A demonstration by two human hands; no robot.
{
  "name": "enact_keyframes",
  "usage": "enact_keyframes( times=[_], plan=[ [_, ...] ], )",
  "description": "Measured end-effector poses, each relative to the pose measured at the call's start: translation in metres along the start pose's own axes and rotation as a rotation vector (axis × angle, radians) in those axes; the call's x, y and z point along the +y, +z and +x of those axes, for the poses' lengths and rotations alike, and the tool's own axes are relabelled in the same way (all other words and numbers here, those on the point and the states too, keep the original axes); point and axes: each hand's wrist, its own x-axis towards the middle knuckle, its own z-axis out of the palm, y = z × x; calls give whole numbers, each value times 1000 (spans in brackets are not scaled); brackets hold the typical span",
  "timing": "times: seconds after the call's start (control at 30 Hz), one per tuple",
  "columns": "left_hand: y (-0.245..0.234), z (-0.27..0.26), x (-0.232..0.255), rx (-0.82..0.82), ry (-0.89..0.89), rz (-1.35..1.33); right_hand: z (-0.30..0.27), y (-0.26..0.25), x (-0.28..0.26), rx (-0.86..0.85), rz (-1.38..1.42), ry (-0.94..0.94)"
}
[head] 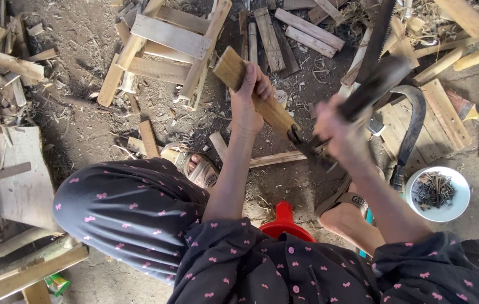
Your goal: Hammering nails into small wooden blocks while sitting in a workshop area.
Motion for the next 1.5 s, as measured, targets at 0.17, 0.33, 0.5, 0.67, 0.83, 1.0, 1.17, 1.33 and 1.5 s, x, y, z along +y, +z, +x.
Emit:
enact_keyframes(
  times=[0.17,0.33,0.5,0.67,0.83,1.0,1.17,1.33,1.5],
  plan=[
    [-6,0,-3,442,-118,148,-37,19,24,-176,-241,-109],
    [-43,2,25,747,-196,66,-51,28,44,-354,-389,-492],
    [-27,0,39,767,-153,22,-13,-30,55,-55,11,-235],
    [-29,-2,51,668,-124,1,8,-36,32,50,56,-124],
    [-43,-1,48,588,-142,63,11,-61,62,51,-163,-94],
    [-55,-6,31,551,-30,115,-14,-76,94,-358,-841,-80],
    [-55,-6,28,480,18,-15,-61,-97,150,-826,-1462,82],
    [-83,-17,12,546,-47,-99,-86,-112,189,-947,-1509,-172],
    [-108,-48,-26,1171,-151,-279,-68,-141,186,-932,-1599,96]
  ],
)
